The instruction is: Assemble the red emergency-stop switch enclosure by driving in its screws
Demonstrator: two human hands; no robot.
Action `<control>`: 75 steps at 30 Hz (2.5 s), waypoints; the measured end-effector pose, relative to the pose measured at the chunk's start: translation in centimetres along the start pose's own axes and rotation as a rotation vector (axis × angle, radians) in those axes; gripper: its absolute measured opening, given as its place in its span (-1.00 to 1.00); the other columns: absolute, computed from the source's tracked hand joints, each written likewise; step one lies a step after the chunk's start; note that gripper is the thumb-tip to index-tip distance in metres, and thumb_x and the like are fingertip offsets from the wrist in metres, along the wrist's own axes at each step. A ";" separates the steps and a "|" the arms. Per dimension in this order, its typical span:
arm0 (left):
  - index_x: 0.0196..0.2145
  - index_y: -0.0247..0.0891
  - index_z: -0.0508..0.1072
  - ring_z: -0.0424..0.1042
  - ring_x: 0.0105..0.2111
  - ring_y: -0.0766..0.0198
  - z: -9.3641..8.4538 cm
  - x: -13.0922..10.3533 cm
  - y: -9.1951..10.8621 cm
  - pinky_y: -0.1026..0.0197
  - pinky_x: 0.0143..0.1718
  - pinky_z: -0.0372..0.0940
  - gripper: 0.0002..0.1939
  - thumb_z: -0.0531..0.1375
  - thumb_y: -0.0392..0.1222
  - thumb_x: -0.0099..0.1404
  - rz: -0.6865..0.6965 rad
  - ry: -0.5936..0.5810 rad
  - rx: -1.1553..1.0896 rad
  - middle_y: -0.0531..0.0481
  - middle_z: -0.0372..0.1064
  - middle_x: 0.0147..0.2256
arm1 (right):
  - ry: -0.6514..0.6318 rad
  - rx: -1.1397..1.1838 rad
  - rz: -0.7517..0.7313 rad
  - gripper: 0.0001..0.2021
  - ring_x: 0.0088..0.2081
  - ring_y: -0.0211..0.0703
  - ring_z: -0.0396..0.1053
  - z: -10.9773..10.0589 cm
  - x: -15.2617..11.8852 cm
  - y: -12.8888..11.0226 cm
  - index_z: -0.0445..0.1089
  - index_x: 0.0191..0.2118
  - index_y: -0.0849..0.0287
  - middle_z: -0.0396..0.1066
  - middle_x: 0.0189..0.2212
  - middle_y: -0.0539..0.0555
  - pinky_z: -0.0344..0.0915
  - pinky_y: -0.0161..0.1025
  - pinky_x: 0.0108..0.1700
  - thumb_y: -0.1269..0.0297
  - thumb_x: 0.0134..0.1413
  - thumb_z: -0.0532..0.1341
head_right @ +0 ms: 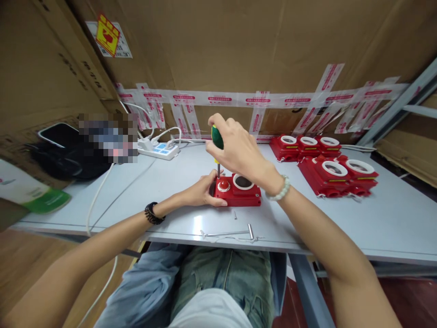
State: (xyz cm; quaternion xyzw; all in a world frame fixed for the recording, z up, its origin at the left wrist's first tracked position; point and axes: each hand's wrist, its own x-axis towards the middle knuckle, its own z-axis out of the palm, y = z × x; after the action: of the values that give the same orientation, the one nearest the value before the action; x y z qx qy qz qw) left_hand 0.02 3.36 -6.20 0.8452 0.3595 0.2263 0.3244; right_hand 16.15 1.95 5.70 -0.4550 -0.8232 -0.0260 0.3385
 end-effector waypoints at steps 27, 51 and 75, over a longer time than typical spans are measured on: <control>-0.18 -0.19 0.14 0.41 -0.14 -0.04 0.1 0.0 0.2 -0.10 -0.06 0.28 -0.30 0.39 0.23 -0.06 0.008 0.027 -0.031 -0.13 0.37 -0.12 | -0.074 0.325 0.007 -0.70 -0.42 -0.17 0.35 -0.2 0.4 0.3 0.21 -0.27 0.08 0.33 -0.45 -0.05 0.27 -0.17 -0.33 0.28 -0.05 0.36; -0.11 -0.21 0.17 0.41 -0.15 -0.03 0.1 0.0 0.0 -0.11 -0.06 0.29 -0.29 0.39 0.19 -0.04 0.000 0.018 -0.012 -0.10 0.38 -0.15 | 0.018 0.153 0.027 -0.69 -0.43 -0.20 0.32 -0.8 -1.0 -1.4 0.32 -0.19 0.12 0.41 -0.43 -0.02 0.28 -0.22 -0.38 0.30 -0.05 0.40; -0.09 -0.18 0.17 0.33 0.08 -0.18 0.1 -0.1 -0.1 -0.21 0.13 0.15 -0.23 0.41 0.23 -0.09 -0.004 0.027 -0.042 -0.23 0.35 0.01 | 0.238 0.266 0.200 -0.55 -0.26 0.10 0.54 -3.7 -17.6 0.0 0.34 -0.09 -0.14 0.53 -0.28 0.06 0.50 0.12 -0.20 0.37 -0.13 0.40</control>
State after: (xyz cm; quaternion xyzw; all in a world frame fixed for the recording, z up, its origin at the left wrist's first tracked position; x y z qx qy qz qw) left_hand -0.01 3.32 -6.33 0.8342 0.3608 0.2446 0.3377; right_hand 24.37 -12.22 -1.71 -0.4795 -0.7244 0.0631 0.4913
